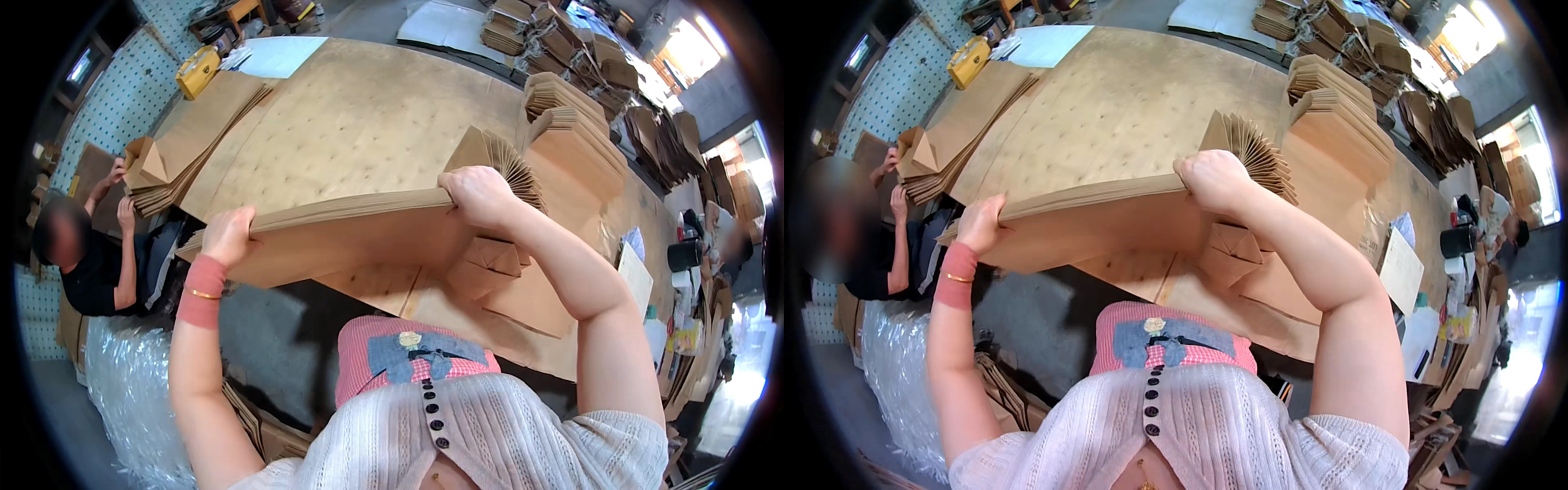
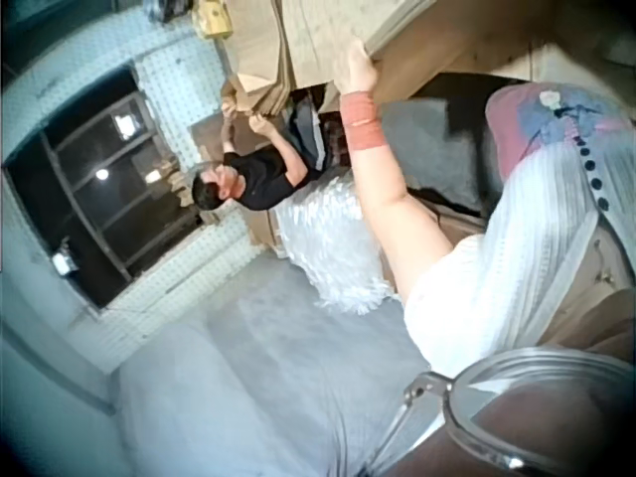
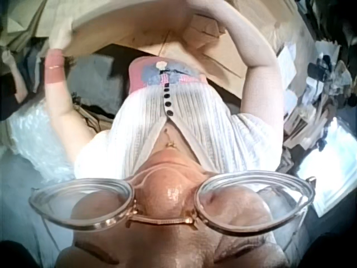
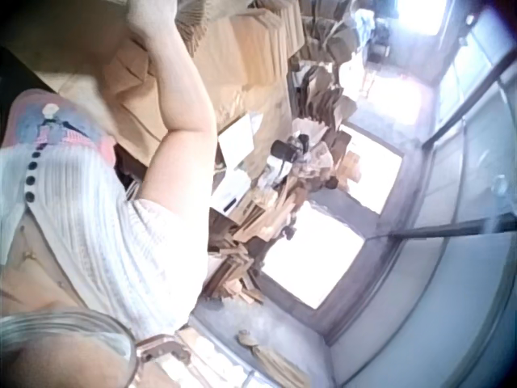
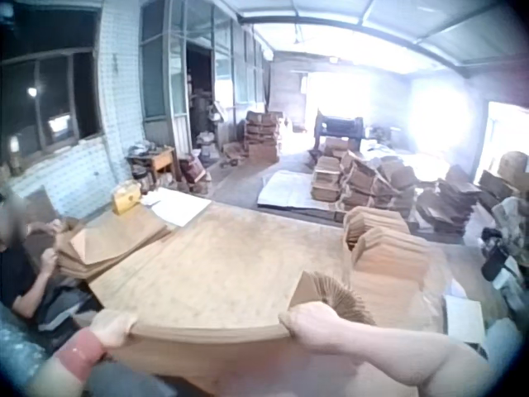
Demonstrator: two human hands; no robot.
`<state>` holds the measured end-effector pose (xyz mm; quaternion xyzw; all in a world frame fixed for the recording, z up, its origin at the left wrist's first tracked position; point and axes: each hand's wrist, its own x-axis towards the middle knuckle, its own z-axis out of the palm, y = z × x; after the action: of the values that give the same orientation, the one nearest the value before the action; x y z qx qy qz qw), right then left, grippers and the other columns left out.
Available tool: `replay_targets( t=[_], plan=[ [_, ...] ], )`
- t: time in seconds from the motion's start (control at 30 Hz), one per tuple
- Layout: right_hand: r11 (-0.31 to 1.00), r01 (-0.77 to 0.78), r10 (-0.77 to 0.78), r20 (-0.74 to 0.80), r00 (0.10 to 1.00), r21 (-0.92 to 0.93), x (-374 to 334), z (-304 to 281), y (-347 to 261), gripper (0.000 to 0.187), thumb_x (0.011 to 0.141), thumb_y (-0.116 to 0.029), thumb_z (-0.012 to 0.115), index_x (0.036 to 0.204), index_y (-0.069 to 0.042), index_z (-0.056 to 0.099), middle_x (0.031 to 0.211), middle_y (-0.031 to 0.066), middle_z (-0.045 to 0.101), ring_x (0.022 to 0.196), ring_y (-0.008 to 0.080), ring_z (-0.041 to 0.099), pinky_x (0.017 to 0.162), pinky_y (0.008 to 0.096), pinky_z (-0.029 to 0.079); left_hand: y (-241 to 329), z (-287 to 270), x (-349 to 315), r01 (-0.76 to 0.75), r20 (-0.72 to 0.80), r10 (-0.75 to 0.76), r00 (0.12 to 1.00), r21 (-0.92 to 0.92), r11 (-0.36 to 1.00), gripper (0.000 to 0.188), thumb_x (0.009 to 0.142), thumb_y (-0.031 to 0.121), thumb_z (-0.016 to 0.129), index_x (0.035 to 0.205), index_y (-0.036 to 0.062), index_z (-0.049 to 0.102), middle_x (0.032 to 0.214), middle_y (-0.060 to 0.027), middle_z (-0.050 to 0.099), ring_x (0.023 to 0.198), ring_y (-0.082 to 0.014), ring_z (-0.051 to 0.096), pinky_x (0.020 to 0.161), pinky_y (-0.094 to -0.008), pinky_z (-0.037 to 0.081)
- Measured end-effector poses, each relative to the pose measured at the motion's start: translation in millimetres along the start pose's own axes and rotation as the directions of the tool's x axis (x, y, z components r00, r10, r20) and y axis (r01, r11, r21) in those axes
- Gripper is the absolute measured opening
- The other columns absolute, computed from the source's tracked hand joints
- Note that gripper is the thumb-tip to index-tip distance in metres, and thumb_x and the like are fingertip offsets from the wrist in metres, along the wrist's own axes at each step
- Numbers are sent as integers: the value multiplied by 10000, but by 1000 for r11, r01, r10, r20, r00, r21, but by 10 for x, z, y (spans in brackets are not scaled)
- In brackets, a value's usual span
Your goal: The person stacks flat brown paper sheets on a workbench and secures them with white string. They use a brush to apply adhesive to the paper edges before wrapping the string around the stack to hold it together.
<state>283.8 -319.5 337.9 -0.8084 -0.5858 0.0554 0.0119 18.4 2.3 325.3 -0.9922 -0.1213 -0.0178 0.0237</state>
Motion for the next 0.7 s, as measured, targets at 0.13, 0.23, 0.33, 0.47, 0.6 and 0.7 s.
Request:
replay_targets(
  t=[0.13,0.23,0.33,0.47,0.6,0.7],
  plan=[
    [989,-90,83,58,995,116,19,13,-9,326,627,-163,747,896,-78,582,830,132,643,831,335,614,695,428,476,-48,-69,35,42,100,-27,995,-153,987,359,595,80,753,848,46,501,786,-176,601,783,-392,580,647,-454,455],
    [982,-118,113,43,993,148,-7,-23,-35,450,631,-166,765,1038,-84,591,892,131,653,863,330,618,722,417,478,-210,-221,52,72,192,-24,981,-245,967,330,611,67,732,882,27,548,827,-213,606,811,-417,570,680,-441,461],
    [994,-79,70,123,990,70,-70,25,58,554,640,-163,757,1153,-91,560,907,146,654,874,329,620,733,415,481,-307,-140,70,-12,237,58,970,-194,981,286,604,86,728,844,15,591,831,-231,612,830,-412,578,710,-444,467],
    [985,-143,136,80,988,97,-97,-36,-80,196,712,-121,626,903,-79,638,847,140,663,816,312,646,671,421,508,-503,-3,-5,-59,280,69,958,-44,997,229,599,141,746,740,9,623,760,-233,611,774,-409,592,674,-469,481],
    [1000,-27,28,75,997,-13,-123,35,7,142,669,-139,624,800,-110,671,775,112,659,776,293,647,651,395,508,-511,93,-24,-95,245,97,965,-19,995,216,613,170,742,667,9,607,706,-228,604,722,-421,587,658,-475,486],
    [1000,0,2,73,997,-25,-142,82,18,143,655,-169,650,791,-130,671,774,93,659,774,291,641,645,392,500,-387,13,-48,-134,257,142,956,-47,990,230,625,182,734,647,1,594,705,-236,598,719,-427,580,651,-483,477]
  ],
)
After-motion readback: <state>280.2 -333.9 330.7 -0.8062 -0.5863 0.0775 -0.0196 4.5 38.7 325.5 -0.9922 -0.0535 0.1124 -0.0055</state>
